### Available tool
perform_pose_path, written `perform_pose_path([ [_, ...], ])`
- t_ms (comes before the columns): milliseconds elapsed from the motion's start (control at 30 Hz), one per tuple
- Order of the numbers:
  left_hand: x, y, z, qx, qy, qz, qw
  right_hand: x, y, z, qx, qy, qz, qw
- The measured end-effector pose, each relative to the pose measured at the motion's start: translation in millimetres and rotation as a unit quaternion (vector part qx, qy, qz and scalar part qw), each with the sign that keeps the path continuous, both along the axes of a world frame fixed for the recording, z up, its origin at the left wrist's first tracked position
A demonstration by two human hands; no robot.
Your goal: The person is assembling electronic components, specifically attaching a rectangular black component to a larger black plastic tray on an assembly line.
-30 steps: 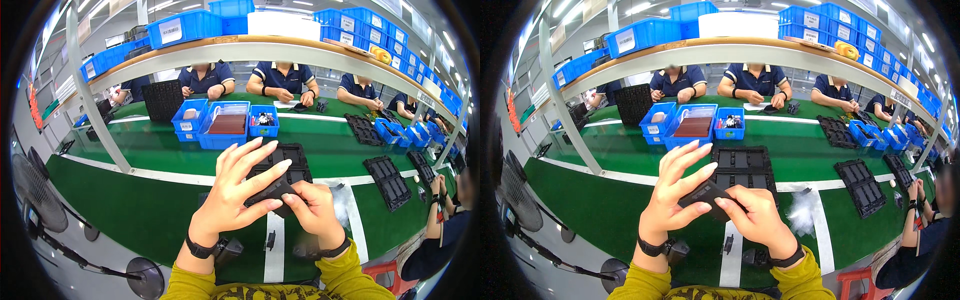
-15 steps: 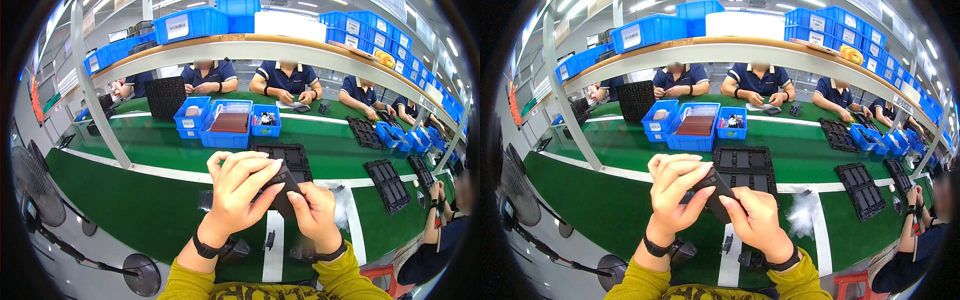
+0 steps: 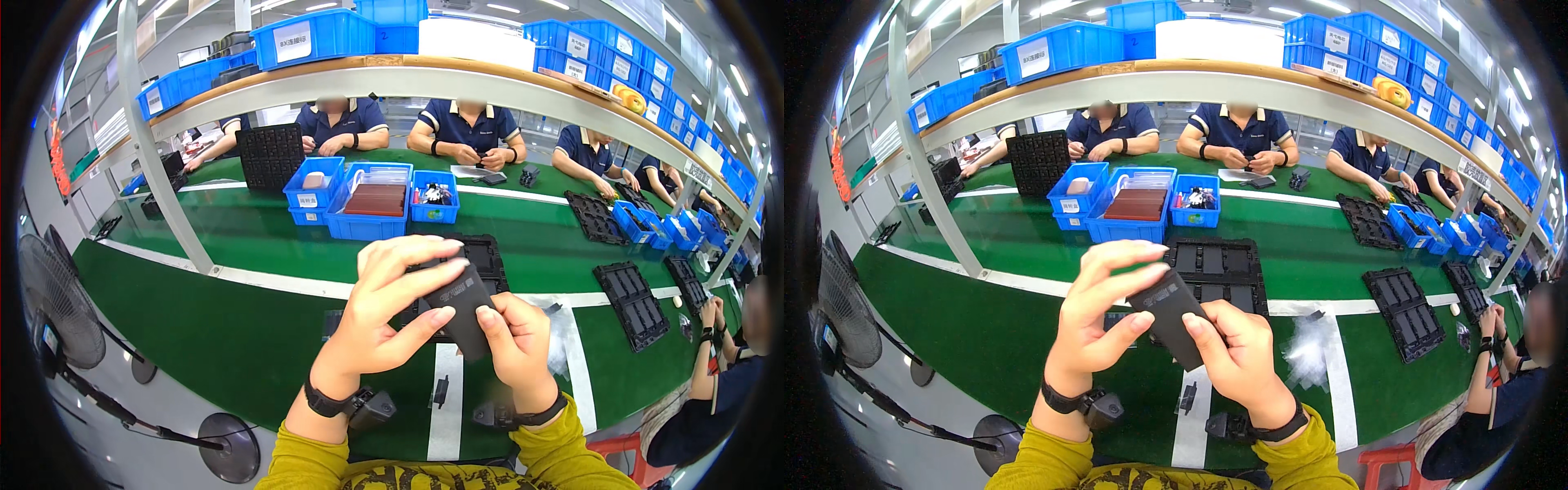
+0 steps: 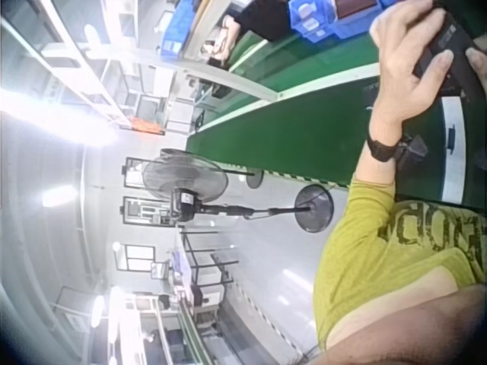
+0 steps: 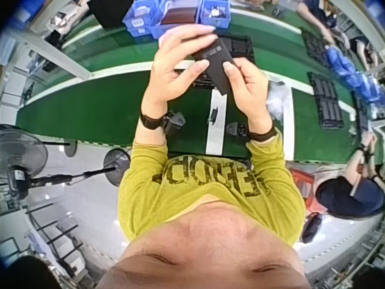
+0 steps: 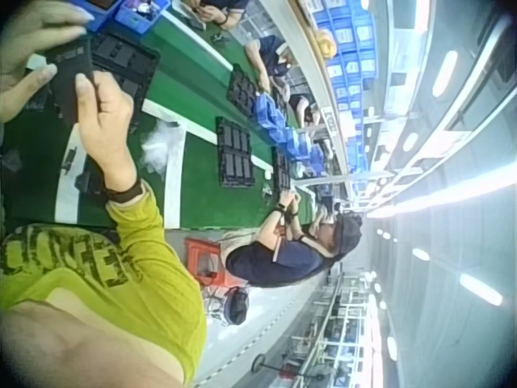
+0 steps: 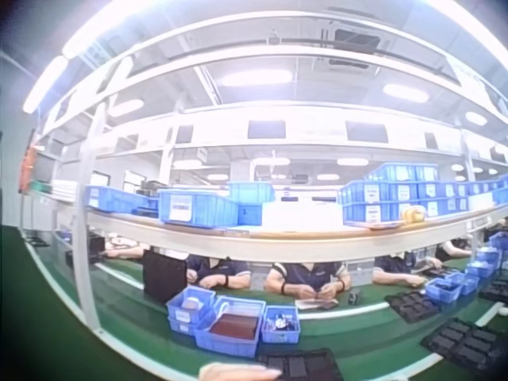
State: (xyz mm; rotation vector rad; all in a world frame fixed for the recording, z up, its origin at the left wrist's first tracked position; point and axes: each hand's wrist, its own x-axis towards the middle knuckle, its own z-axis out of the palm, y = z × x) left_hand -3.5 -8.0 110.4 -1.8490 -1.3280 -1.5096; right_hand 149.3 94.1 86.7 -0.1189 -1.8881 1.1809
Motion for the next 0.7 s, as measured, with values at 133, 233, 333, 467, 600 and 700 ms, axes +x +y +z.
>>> perform_pose_path([
  [133, -4, -4, 4, -0.095, 0.013, -0.076, 0.993, 1, 4, 0, 0.012, -0.018, 0.036, 0.999],
  [233, -3, -8, 6, -0.109, 0.034, -0.064, 0.991, 2, 3, 2, 0.023, -0.034, 0.053, 0.998],
  [333, 2, -14, 11, -0.123, 0.105, 0.041, 0.986, 3, 3, 5, 0.054, -0.025, 0.046, 0.997],
  [467, 9, -11, 8, -0.081, 0.227, 0.223, 0.945, 3, 5, 2, 0.054, -0.023, 0.02, 0.998],
  [600, 10, -9, 7, 0.0, 0.214, 0.169, 0.962, 2, 2, 3, 0.07, -0.008, -0.005, 0.998],
  [700, 8, -7, -5, -0.051, -0.164, -0.064, 0.983, 0, 2, 4, 0.067, 0.003, -0.003, 0.998],
])
